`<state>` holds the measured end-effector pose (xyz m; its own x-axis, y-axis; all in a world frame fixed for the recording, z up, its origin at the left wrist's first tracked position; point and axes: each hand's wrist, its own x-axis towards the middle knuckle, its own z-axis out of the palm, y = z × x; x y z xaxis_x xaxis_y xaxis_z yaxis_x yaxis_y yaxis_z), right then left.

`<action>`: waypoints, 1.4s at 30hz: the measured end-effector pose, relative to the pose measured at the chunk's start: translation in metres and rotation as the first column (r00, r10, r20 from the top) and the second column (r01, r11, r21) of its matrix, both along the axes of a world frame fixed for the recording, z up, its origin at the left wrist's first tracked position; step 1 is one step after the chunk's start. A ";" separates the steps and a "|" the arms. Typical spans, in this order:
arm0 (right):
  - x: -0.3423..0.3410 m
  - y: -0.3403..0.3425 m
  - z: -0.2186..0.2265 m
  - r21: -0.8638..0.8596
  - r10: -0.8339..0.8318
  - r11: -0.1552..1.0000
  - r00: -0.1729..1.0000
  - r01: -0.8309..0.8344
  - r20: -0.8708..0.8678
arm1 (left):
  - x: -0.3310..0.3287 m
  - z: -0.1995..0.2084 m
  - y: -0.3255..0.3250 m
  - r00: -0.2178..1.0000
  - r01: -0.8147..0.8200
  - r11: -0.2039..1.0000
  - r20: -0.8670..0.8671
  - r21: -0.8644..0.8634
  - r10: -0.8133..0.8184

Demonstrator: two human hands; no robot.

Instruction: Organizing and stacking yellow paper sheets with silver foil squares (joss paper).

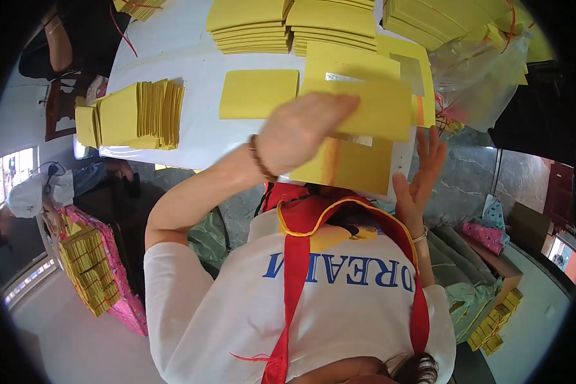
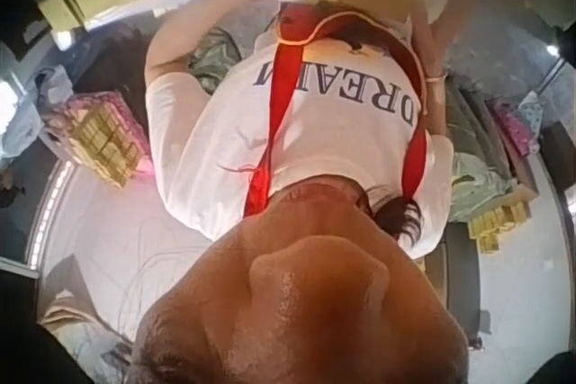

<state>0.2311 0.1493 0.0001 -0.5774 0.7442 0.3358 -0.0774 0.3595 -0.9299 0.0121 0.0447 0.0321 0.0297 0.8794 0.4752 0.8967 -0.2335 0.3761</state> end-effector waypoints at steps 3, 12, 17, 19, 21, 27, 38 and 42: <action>0.005 0.001 -0.009 0.057 0.055 0.997 0.998 -0.054 -0.016 | -0.029 0.011 -0.023 0.979 -0.173 0.959 0.149 0.224 0.142; 0.000 0.003 -0.010 0.338 0.122 0.897 0.895 -0.285 0.430 | -0.090 -0.112 -0.074 0.845 -0.401 0.915 -0.364 0.053 0.391; -0.001 0.004 -0.013 0.274 0.139 0.919 0.884 -0.283 0.446 | -0.087 -0.122 -0.074 0.852 -0.425 0.902 -0.371 -0.076 0.370; -0.002 0.005 -0.014 0.299 0.139 0.906 0.879 -0.299 0.455 | -0.089 -0.122 -0.073 0.846 -0.421 0.896 -0.418 -0.141 0.332; -0.002 0.006 -0.015 0.323 0.136 0.894 0.875 -0.310 0.464 | -0.084 -0.125 -0.072 0.852 -0.433 0.873 -0.417 -0.224 0.316; 0.000 0.007 -0.006 0.231 0.197 0.907 0.841 -0.351 0.504 | -0.083 -0.140 -0.078 0.862 -0.446 0.827 -0.413 -0.343 0.293; 0.007 0.006 0.002 0.286 0.256 0.785 0.709 -0.549 0.657 | -0.066 -0.061 -0.056 0.934 -0.355 0.882 -0.097 -0.311 0.343; 0.007 0.007 -0.005 0.294 0.247 0.794 0.725 -0.532 0.643 | -0.019 -0.022 -0.050 0.990 0.077 0.978 0.132 -0.192 -0.052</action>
<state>0.2385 0.1560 -0.0052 -0.9614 0.2618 0.0849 0.1601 0.7830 -0.6011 -0.0068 -0.0058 0.0096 0.0410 0.9539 0.2972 0.8250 -0.2001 0.5285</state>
